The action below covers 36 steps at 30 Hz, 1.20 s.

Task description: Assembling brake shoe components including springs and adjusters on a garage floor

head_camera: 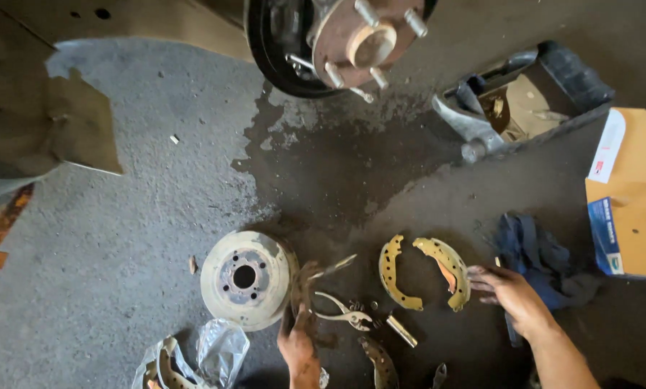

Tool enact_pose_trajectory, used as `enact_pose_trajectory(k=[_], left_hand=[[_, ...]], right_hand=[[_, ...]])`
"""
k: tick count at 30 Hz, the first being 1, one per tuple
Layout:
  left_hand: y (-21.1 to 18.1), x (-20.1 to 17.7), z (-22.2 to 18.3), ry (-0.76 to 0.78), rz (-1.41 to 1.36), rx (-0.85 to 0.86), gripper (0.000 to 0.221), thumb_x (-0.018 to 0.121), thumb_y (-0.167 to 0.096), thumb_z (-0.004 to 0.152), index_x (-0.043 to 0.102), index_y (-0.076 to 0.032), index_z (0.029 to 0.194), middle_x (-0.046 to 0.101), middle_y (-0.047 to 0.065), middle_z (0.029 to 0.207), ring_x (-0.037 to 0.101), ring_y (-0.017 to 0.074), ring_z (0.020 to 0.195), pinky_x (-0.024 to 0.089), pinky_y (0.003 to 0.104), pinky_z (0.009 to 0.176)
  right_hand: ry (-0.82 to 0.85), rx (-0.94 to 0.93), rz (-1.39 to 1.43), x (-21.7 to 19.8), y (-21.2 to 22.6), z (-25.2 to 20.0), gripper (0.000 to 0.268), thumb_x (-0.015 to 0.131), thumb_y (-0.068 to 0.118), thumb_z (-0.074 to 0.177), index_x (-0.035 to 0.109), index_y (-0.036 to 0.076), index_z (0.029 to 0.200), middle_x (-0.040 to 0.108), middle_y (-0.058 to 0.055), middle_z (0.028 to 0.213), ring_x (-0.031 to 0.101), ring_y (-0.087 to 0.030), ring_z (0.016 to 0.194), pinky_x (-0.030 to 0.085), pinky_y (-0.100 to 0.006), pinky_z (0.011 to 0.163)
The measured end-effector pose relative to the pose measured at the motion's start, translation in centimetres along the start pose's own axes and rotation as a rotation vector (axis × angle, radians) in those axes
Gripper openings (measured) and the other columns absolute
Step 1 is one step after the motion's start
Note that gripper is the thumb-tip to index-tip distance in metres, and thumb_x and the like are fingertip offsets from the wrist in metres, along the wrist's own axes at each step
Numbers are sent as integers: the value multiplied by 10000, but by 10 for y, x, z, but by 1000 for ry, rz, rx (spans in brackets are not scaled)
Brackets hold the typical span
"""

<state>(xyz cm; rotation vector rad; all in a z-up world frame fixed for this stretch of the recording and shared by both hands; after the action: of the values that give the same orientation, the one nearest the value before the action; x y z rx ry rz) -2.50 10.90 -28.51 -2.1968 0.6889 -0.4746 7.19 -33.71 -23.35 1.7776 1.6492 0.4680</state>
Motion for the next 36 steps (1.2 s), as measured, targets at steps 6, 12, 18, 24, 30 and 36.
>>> enact_pose_trajectory(k=[6,12,18,24,30,36], left_hand=[[50,-44,15,-42,-106,-136,329,619,-46,972,714,5,1282,656,138,954,536,241,759,398,353,573],[70,-67,27,-146,110,-153,436,613,10,937,711,-63,1356,668,103,866,422,161,610,342,299,521],[78,-94,59,-205,970,40,448,652,-349,865,734,-225,1288,792,113,1111,735,363,964,560,408,825],[76,-100,55,-210,914,-5,332,725,-286,828,826,-168,1120,830,66,1018,753,284,912,554,352,825],[35,-56,41,-339,1037,538,460,727,-416,872,717,11,1041,665,208,1039,649,409,906,534,460,839],[13,21,20,-58,846,575,450,650,-97,797,723,-131,1240,761,92,1125,718,267,872,560,353,773]], right_hand=[[-59,87,-102,-16,-44,33,408,522,165,1035,640,-132,1289,691,-287,1277,633,-396,1211,449,-488,920],[-72,64,-196,-15,-71,60,368,562,136,991,710,-83,1246,751,-219,1199,682,-335,1103,478,-432,839],[-107,-12,-449,-13,-47,43,318,614,160,977,773,-10,1193,784,-164,1056,674,-285,936,461,-339,846],[-85,-14,-724,-26,-59,74,385,621,281,990,703,102,1320,776,-79,1251,734,-226,1095,542,-330,970],[-127,-338,-1082,-63,-106,177,304,701,356,878,770,151,1092,813,-21,1023,750,-226,902,570,-318,822],[-64,13,-1115,-24,-94,158,660,589,476,978,494,39,1463,743,-175,1197,753,-235,570,646,-323,590]])
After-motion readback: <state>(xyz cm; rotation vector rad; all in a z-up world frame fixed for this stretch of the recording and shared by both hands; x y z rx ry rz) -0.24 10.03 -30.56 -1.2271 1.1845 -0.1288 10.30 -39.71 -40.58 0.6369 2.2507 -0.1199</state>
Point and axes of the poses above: each hand's wrist, its own z-axis towards the middle knuckle, its own x-axis out of the palm, y = z × x, the point moved 9 cm from there along z, towards the middle knuckle
